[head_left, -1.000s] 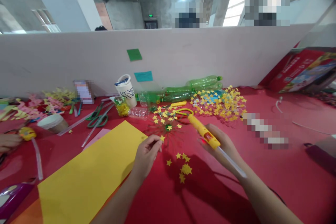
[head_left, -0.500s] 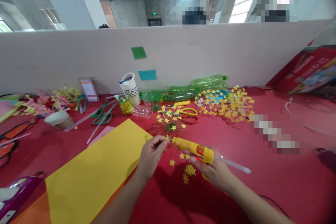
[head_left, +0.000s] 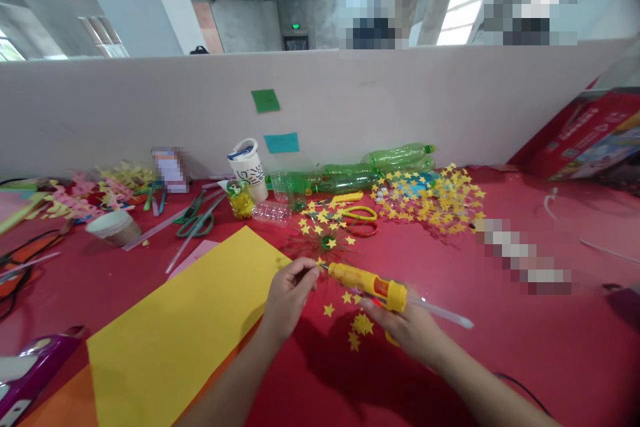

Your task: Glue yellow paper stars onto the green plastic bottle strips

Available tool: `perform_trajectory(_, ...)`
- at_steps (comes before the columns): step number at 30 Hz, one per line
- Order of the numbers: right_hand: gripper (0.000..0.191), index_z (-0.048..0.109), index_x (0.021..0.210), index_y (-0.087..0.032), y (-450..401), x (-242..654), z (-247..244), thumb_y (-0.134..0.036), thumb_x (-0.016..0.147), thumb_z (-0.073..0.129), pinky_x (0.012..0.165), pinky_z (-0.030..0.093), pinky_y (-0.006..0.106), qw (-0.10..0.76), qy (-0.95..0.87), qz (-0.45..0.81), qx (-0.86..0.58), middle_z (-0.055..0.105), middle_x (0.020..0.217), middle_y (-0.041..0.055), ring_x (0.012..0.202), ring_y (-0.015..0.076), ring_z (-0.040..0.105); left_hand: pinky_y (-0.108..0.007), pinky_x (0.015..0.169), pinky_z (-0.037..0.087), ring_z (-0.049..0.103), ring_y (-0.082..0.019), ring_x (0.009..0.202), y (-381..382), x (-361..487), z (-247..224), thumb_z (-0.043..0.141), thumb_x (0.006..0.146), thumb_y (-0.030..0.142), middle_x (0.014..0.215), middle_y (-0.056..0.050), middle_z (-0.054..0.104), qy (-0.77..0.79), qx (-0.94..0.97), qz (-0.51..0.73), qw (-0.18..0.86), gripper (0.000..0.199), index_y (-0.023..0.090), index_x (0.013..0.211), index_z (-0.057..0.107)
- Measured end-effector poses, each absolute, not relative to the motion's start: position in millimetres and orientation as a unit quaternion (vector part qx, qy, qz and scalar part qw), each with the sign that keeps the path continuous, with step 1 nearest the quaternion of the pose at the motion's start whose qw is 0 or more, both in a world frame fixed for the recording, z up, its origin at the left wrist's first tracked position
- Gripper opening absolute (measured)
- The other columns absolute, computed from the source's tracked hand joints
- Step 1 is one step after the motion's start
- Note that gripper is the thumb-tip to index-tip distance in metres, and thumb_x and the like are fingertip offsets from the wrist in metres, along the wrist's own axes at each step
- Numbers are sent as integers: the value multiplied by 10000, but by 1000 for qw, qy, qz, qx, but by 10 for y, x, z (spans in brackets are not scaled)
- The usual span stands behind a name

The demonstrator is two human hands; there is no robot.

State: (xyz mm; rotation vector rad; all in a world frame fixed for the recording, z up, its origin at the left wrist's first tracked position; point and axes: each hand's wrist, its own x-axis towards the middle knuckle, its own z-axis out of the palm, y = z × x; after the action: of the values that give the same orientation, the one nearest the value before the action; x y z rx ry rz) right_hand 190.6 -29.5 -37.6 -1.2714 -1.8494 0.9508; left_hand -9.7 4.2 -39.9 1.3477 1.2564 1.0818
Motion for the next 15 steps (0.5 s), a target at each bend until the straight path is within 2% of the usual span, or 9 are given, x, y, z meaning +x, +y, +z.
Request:
perform_trajectory(10,278,598,716,-171,-312,1904,-393,-386,844,477,568,472,245,343,-708,367,-497,590,625,23,671,179,581,-180,411,277,352,-51,413,42,-96,-407,535,783,297,533,67,463,521,552,444,477,137,174,726,553)
perform_trajectory(15,282,603,702,-175,-304,1905,-401,-382,845,475,544,472,247,344,-715,351,-498,587,602,25,627,174,579,-180,412,282,354,-52,413,30,-104,-410,529,787,308,534,66,464,516,557,443,477,148,176,722,551)
